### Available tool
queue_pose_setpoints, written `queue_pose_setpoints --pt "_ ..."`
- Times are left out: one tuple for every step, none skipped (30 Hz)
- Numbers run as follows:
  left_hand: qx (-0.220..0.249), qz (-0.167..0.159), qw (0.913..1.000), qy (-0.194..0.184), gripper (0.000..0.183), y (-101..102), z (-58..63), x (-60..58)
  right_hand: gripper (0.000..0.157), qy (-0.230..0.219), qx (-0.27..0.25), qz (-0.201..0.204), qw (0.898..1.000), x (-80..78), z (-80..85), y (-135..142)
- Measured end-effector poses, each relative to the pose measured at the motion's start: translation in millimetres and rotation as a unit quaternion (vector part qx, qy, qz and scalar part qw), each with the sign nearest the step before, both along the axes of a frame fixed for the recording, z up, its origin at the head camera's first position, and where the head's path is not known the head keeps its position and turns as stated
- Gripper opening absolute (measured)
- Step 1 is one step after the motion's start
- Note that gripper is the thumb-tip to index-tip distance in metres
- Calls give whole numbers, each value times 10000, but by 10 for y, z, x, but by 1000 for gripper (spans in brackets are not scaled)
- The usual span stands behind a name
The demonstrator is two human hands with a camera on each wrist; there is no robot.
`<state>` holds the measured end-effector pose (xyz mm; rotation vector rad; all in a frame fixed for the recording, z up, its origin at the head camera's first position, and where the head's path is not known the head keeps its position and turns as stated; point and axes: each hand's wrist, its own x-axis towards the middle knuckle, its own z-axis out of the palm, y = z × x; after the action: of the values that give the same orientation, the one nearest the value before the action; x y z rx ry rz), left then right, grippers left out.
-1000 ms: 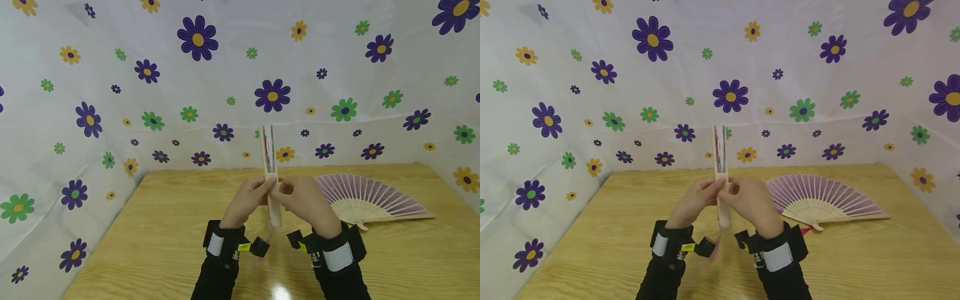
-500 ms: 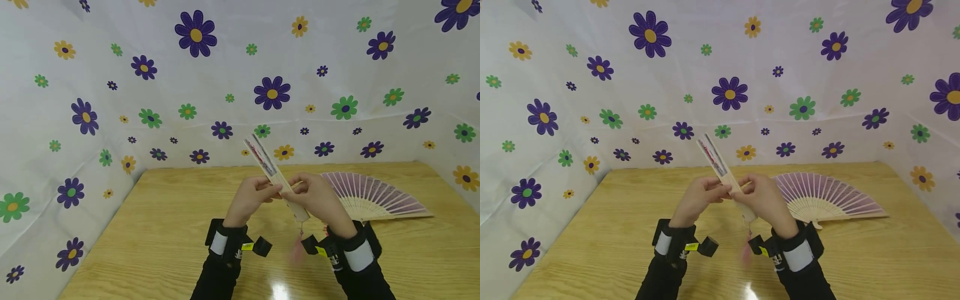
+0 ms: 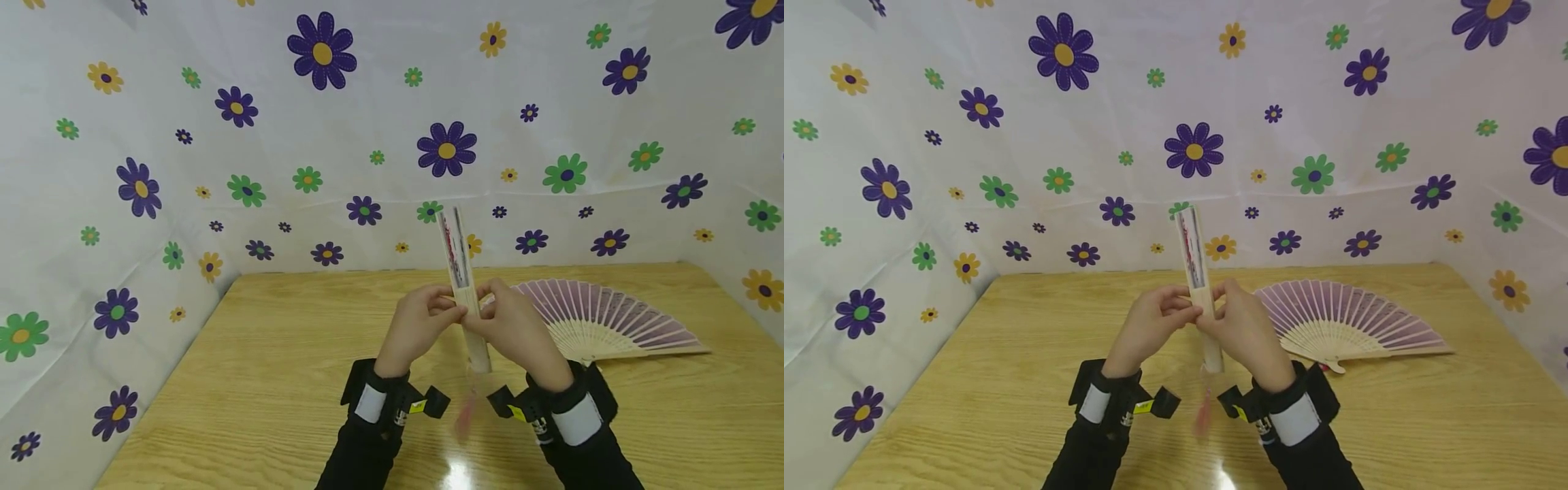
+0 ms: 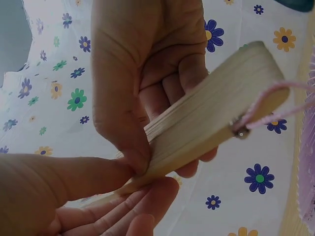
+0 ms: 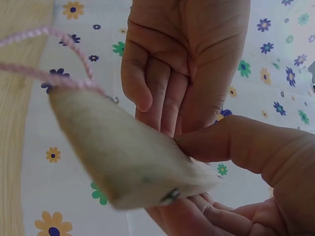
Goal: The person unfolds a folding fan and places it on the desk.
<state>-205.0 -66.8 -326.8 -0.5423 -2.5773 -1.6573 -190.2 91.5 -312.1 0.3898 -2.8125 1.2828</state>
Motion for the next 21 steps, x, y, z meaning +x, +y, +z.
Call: queue_pose_setpoints --pt "19 24 10000 -12 28 -4 3 2 40 33 -3 -19 10000 3 -3 -6" --pt "32 46 10000 -24 28 -9 6 3 40 56 -8 -37 10000 6 -3 -12" --pt "54 66 10000 -45 27 -16 8 3 40 54 -22 -35 10000 8 -2 -16" --pt "90 76 9999 -72 27 -22 12 3 40 39 -58 -13 10000 9 0 -17" --pt "152 73 9998 -110 26 -31 14 2 40 4 -114 30 9999 11 4 -17" --pt "210 72 9996 -158 25 -38 14 -3 41 -51 -184 75 9998 12 10 -13" --pt "276 75 9994 -196 25 -46 17 -6 41 -99 -261 126 9995 15 18 -8" --pt "348 73 9991 -236 24 -52 20 -8 41 -152 -337 173 9992 17 26 -3" --pt "422 64 9987 -274 24 -57 23 -9 41 -203 -413 208 9987 18 32 3" --pt "498 57 9983 -305 23 -56 30 -8 40 -217 -478 228 9984 20 40 11" --pt "569 63 9978 -338 23 -54 40 -4 40 -226 -530 238 9981 24 46 17" --pt "623 70 9974 -367 22 -50 46 -3 40 -208 -564 231 9979 29 51 21" --pt "694 69 9968 -388 22 -47 55 0 40 -165 -588 230 9979 35 58 24" --pt "772 59 9961 -421 21 -44 63 1 39 -137 -601 215 9979 41 63 25" --pt "845 47 9954 -453 21 -42 65 0 39 -103 -602 194 9979 47 66 26" --pt "903 47 9947 -486 21 -38 67 1 38 -64 -605 192 9980 52 69 28" --pt "969 41 9938 -539 21 -36 67 -2 37 -48 -610 177 9980 59 73 31" --pt "1034 34 9929 -592 21 -33 67 -2 37 -24 -591 152 9981 65 79 33" --pt "1095 33 9919 -646 21 -31 67 1 37 -12 -572 128 9983 70 84 36" --pt "1144 38 9911 -685 21 -28 63 4 36 -17 -547 91 9985 72 84 38" --pt "1180 52 9905 -711 21 -26 58 9 36 -11 -531 67 9986 75 87 40"
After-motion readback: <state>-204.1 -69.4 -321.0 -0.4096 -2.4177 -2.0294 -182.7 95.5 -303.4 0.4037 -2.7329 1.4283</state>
